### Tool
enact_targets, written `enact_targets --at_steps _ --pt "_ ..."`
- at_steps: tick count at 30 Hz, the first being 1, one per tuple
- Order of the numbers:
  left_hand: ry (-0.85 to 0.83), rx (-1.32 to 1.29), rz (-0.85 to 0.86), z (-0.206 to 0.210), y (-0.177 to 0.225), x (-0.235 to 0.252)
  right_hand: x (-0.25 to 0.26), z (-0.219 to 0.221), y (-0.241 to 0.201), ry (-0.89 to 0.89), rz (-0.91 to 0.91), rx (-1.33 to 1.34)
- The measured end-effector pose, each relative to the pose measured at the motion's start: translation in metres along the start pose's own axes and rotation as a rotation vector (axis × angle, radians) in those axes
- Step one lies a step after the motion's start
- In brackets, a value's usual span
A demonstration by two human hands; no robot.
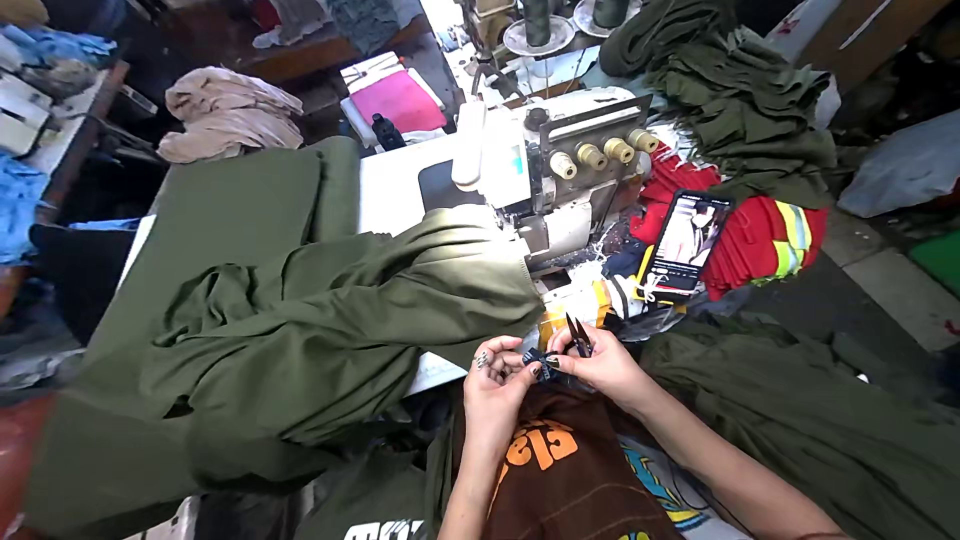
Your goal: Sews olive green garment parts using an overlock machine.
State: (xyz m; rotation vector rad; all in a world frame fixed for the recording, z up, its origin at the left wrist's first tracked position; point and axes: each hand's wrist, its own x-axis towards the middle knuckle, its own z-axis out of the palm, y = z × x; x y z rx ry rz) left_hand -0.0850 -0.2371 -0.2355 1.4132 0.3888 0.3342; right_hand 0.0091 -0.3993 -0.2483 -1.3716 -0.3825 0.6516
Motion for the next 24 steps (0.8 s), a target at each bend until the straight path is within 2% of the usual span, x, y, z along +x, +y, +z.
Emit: enact_targets --at_steps 3,7,9,11,14,20,24 --pt "0.026 -0.024 -0.01 0.0 0.002 0.001 0.0 0.001 -0.002 0.025 -0.006 0.051" --pt "0.033 -0.056 0.014 -0.004 0.011 0.008 0.011 -0.014 -0.022 0.211 -0.017 -0.048" --pt "0.026 -0.061 0.035 -0.005 0.019 0.015 0.021 -0.028 -0.041 0.305 -0.106 -0.222" --pt "0.025 -0.061 0.053 -0.006 0.029 0.022 0.032 -0.042 -0.053 0.336 -0.284 -0.387" --pt "0.058 -0.084 0.051 -0.003 0.038 0.029 0.041 -0.042 -0.069 0.275 -0.327 -0.543" --pt "0.073 -0.091 -0.016 0.003 0.033 0.025 0.025 -0.007 -0.035 -0.014 -0.148 -0.171" --pt "0.07 0.018 0.053 0.003 0.028 0.022 0.019 0.006 -0.026 0.005 -0.088 -0.175"
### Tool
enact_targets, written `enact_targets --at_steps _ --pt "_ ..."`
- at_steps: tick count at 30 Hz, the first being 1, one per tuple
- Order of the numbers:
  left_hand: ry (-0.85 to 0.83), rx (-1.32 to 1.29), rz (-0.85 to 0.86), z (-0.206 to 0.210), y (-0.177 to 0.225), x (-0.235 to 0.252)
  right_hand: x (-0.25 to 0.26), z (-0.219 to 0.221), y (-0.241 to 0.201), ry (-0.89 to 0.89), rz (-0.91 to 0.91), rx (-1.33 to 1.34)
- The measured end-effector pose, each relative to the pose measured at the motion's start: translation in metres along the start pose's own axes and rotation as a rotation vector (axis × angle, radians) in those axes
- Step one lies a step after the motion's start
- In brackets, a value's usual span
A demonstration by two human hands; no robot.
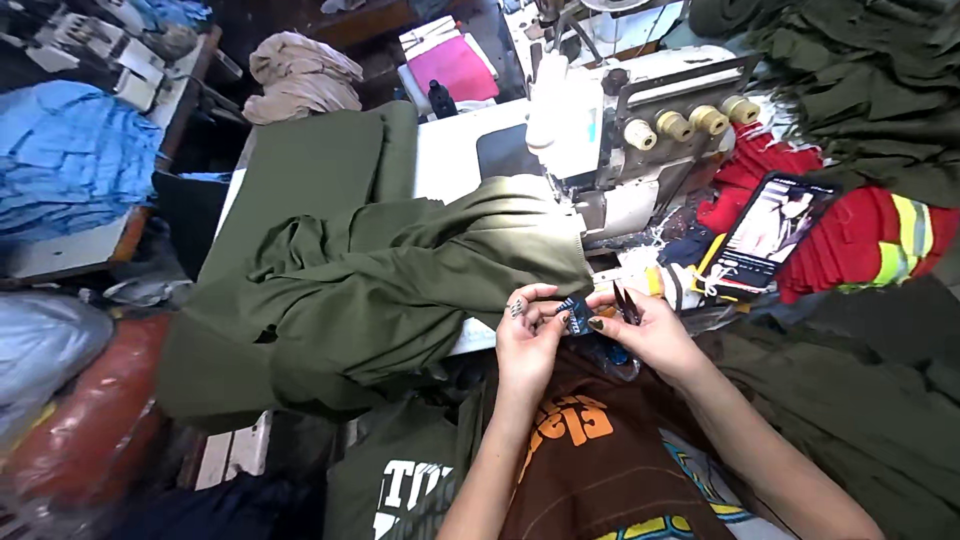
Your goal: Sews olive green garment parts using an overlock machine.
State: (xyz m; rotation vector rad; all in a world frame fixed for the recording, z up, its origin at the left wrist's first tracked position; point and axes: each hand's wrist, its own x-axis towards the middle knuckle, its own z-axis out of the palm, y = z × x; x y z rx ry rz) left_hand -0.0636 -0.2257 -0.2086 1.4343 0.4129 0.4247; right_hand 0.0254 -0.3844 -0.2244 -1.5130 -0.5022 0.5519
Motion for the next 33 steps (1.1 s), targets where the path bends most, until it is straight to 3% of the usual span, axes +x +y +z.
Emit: enact_targets --at_steps 5,9,12,20,33 --pt "-0.053 0.174 0.233 0.005 -0.009 -0.004 0.002 0.0 0.003 0.029 0.02 -0.067" --pt "-0.064 0.194 0.292 0.009 -0.014 -0.004 -0.002 0.0 0.003 0.047 0.053 -0.089" --pt "-0.089 0.07 0.189 0.01 -0.012 -0.003 -0.003 0.0 0.004 0.075 0.069 -0.034" --pt "0.032 -0.04 0.006 0.01 -0.011 -0.004 -0.006 0.001 0.009 0.084 0.076 0.021" --pt "0.1 -0.097 -0.061 0.008 -0.012 -0.003 -0.009 0.001 0.012 0.06 0.084 0.129"
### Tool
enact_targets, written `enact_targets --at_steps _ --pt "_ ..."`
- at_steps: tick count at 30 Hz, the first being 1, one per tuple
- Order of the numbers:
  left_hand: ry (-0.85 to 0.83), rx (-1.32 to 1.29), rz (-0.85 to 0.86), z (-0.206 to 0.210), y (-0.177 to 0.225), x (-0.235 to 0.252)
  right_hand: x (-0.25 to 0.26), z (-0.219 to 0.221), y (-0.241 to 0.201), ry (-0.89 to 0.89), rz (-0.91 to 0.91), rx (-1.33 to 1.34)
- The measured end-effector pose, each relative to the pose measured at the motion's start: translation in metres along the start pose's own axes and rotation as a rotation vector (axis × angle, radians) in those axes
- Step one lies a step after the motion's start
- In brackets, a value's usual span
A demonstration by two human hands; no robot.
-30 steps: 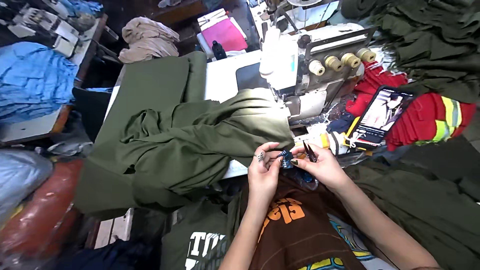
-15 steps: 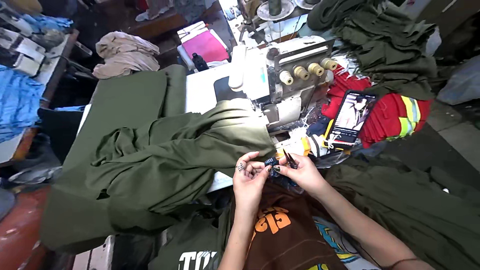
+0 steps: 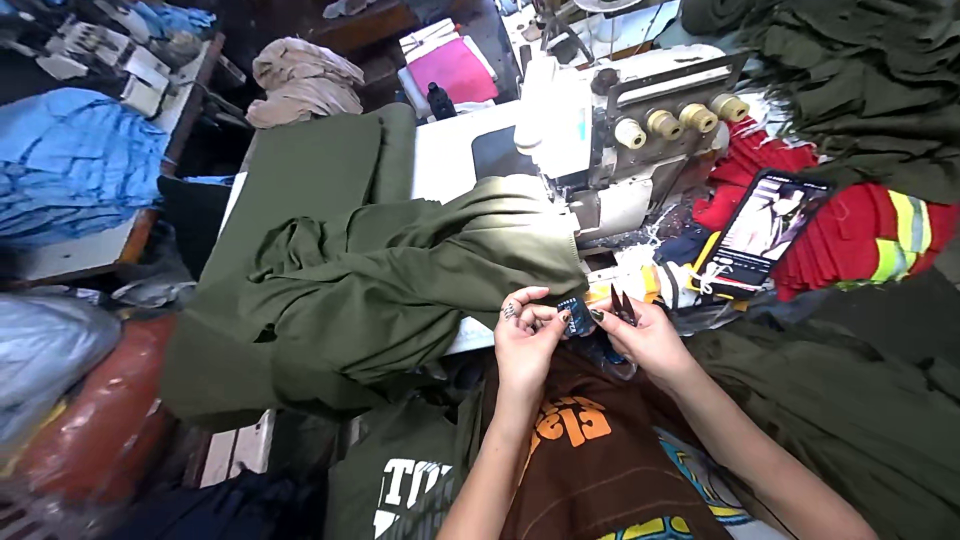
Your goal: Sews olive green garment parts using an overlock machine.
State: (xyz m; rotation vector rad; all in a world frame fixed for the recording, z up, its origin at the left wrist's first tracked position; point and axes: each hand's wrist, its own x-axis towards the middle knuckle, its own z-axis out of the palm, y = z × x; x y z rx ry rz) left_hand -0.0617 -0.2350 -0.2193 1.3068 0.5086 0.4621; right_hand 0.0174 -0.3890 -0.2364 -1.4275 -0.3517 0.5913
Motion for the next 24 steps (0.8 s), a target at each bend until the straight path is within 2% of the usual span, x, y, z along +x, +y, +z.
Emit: enact_targets --at_steps 15,24 --pt "-0.021 0.029 0.132 0.002 -0.0038 -0.0043 -0.0006 0.002 0.0046 -0.014 -0.066 -0.007" --pt "-0.045 0.071 0.208 0.0031 -0.0041 -0.0066 -0.0015 0.0052 0.0018 -0.004 -0.131 -0.152"
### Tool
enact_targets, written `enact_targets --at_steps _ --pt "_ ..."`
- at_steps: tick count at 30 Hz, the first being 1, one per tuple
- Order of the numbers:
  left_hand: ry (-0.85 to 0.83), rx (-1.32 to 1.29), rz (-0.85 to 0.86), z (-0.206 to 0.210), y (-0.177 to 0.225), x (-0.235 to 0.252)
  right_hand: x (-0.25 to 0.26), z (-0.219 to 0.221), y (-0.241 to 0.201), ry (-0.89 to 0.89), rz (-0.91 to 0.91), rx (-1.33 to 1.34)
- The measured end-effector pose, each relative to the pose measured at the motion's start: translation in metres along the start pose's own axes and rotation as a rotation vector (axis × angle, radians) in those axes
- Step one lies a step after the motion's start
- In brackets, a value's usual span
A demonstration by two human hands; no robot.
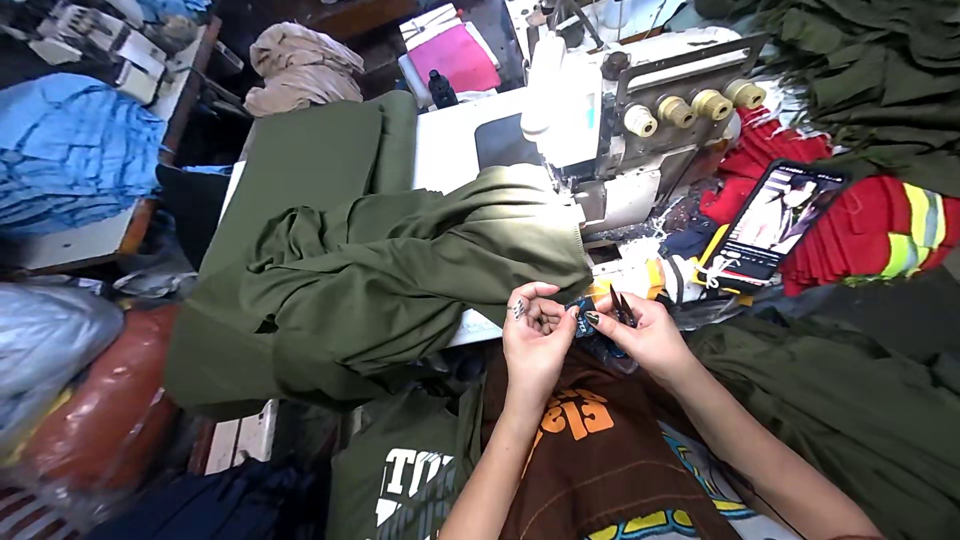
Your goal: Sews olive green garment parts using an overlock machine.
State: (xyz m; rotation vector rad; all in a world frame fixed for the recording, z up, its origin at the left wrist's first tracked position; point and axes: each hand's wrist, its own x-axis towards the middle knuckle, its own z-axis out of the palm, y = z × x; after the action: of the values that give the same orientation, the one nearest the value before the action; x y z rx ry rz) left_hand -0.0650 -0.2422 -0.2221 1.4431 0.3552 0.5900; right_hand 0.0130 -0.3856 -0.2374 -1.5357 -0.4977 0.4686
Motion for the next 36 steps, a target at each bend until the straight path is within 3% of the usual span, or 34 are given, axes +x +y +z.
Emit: enact_targets --at_steps 19,21,24,27,30,36 --pt "-0.06 -0.046 0.038 -0.007 -0.003 0.009 0.013 -0.002 -0.003 0.0 -0.006 -0.09" --pt "-0.047 0.027 0.131 -0.016 -0.004 0.013 0.018 -0.004 -0.004 0.046 0.065 -0.013" --pt "-0.056 0.341 0.361 -0.026 -0.006 0.015 0.025 -0.008 -0.004 0.099 0.135 0.106" --pt "-0.152 0.631 0.568 -0.021 -0.005 0.013 0.028 -0.006 -0.01 0.102 0.191 0.212" --pt "-0.131 0.854 0.767 -0.012 -0.014 0.011 0.028 -0.001 -0.013 0.078 0.225 0.27" --pt "-0.097 0.913 0.94 -0.012 -0.025 0.015 0.028 0.001 -0.011 0.036 0.249 0.348"
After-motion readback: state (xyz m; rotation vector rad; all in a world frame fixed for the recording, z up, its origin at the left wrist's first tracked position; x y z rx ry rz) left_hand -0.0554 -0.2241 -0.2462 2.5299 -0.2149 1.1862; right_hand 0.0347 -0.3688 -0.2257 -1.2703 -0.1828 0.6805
